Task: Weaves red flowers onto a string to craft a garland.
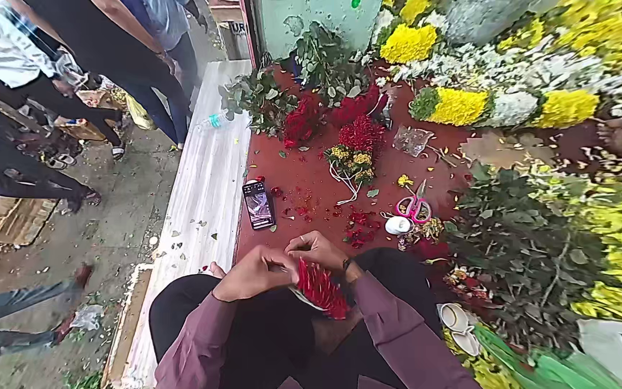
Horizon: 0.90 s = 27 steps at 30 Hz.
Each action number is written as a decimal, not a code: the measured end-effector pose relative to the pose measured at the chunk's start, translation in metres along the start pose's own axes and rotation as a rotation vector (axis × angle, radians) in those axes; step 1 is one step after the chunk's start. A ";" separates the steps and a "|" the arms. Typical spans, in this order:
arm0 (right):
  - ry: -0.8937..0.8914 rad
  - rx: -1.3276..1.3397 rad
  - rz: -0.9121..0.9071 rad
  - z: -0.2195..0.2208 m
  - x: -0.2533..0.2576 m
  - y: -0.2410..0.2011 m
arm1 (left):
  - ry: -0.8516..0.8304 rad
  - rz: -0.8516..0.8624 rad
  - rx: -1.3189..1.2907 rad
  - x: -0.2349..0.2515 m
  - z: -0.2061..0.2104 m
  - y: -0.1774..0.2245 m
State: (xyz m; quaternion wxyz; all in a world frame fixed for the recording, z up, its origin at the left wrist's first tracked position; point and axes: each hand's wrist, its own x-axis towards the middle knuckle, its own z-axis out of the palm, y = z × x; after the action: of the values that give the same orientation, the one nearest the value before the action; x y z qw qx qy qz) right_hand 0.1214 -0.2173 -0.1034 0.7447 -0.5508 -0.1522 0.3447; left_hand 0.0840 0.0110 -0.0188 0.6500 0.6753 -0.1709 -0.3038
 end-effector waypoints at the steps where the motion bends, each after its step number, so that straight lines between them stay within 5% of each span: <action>1: 0.087 0.093 0.111 0.013 -0.006 -0.005 | 0.154 0.046 -0.053 0.002 0.003 0.000; 2: 0.151 0.110 0.210 0.027 -0.013 -0.014 | 0.308 0.053 -0.060 0.004 0.005 -0.001; 5: -0.154 -0.102 -0.034 0.026 -0.011 -0.001 | 0.666 -0.086 0.147 0.005 0.002 -0.014; 7: -0.148 -0.185 -0.116 0.029 -0.011 -0.006 | 0.746 -0.270 0.317 0.001 -0.002 -0.022; 11: -0.166 -0.269 -0.136 0.029 -0.011 -0.004 | 0.735 -0.504 0.404 -0.001 -0.002 -0.030; 22: 0.160 -0.428 0.067 -0.050 -0.026 -0.034 | 0.380 -0.426 0.209 -0.007 -0.010 -0.022; 27: 0.221 -0.657 0.097 -0.086 -0.079 -0.057 | 0.357 -0.511 0.229 -0.013 -0.013 -0.025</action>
State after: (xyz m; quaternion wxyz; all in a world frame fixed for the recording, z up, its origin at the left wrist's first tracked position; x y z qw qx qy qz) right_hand 0.1370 -0.3415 -0.0685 0.5224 -0.8017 -0.1471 0.2506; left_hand 0.0787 0.0316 -0.0414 0.4924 0.8076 0.0874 -0.3126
